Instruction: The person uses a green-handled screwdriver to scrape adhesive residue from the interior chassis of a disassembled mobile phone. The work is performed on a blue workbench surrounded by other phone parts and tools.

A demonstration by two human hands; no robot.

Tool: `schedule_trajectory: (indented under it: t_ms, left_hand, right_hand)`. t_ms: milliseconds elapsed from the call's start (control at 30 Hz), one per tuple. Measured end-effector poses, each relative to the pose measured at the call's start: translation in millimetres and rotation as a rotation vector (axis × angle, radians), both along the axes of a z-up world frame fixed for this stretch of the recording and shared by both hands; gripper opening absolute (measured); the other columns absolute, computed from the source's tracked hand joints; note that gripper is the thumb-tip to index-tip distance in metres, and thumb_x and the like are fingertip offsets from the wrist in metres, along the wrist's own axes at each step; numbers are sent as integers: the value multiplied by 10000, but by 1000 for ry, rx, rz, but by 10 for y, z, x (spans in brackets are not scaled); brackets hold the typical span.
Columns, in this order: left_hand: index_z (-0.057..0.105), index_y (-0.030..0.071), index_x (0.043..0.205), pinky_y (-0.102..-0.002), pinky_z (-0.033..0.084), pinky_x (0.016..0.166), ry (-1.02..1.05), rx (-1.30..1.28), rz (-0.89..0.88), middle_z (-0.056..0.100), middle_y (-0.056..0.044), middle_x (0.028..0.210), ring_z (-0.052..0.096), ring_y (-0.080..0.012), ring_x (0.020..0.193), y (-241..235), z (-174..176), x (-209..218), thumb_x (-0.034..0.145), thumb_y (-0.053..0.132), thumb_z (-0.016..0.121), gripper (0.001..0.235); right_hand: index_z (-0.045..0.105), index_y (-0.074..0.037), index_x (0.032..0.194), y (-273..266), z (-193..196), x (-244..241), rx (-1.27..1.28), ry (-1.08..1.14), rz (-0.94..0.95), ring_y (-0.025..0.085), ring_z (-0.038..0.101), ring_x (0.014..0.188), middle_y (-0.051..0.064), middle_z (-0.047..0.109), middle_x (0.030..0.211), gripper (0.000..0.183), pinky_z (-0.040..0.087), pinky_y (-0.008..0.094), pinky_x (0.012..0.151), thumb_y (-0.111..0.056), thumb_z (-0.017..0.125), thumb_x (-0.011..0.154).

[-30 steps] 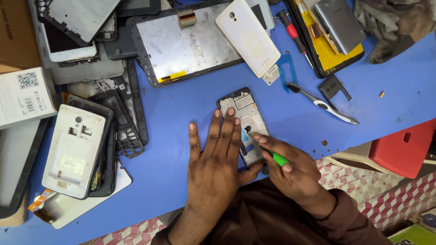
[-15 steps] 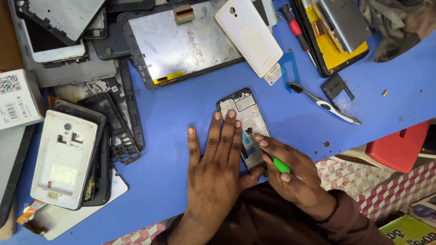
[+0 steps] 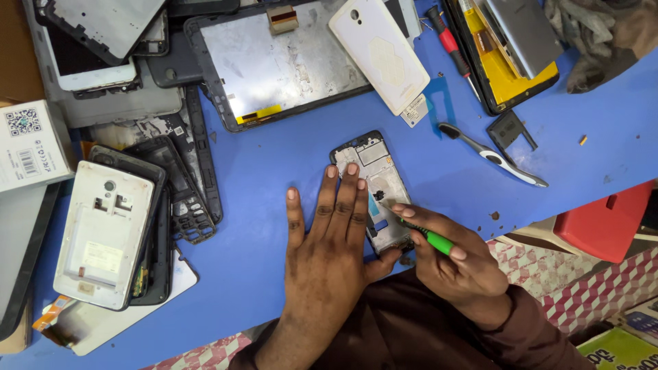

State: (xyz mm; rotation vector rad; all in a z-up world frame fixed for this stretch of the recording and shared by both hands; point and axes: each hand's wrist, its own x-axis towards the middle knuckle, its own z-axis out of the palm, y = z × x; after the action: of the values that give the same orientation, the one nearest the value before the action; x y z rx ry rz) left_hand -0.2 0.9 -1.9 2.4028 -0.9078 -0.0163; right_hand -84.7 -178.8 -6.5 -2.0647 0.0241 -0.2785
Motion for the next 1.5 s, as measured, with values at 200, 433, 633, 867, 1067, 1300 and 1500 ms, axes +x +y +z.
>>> schedule_trajectory:
  t_ms: [200,433,633,867,1067,1300,1500]
  left_hand:
    - [526,-31,1449,-656,133,1225,13,-15,1,423,-160,1601,336,-307,1519,1,7,8,797,578,732,916]
    - [565,-26,1395,-664,140,1220,20,-2,5,439,-150,1593,341,-309,1520,-4,-6,8,789,564,746,865]
    - [555,-22,1418,-662,146,1221,21,-5,6,439,-150,1597,339,-310,1523,-7,-1,8,786,552,758,878]
    - [551,-14,1427,-668,155,1209,27,15,1,436,-147,1596,337,-308,1518,-9,-12,10,761,566,756,906]
    - [580,-7,1397,-668,150,1212,19,20,6,446,-133,1593,340,-304,1517,-8,-36,5,782,583,741,867]
    - [584,-15,1401,-660,127,1217,22,12,1,449,-137,1593,350,-306,1513,-9,-39,7,778,575,747,873]
    - [579,-14,1394,-640,144,1228,19,3,2,446,-142,1598,358,-315,1516,-12,-33,14,797,565,754,850]
  right_hand:
    - [515,-70,1264,18,-21,90,-186,-283,69,304,717,1249,138,678,1332,234,601,384,1093,24,588,1062]
    - [507,-103,1231,70,38,181,-255,-329,93,366,732,1170,188,662,1290,322,635,431,985,92,602,993]
    - [517,25,1436,-94,106,16,154,31,216,380,601,1396,273,553,1507,457,501,410,1157,-276,434,1102]
    - [514,14,1468,-149,11,-115,197,157,199,280,681,1264,258,537,1576,548,570,312,973,-393,462,1105]
    - [495,7,1491,-169,32,-96,182,131,228,300,643,1361,246,512,1597,539,525,336,1098,-388,431,1129]
    - [512,15,1443,-86,-28,-71,181,97,172,355,598,1443,269,544,1561,426,512,381,1174,-295,466,1155]
    - [476,75,1412,-81,21,-22,318,98,212,392,506,1408,310,488,1498,408,426,415,1172,-181,459,1095]
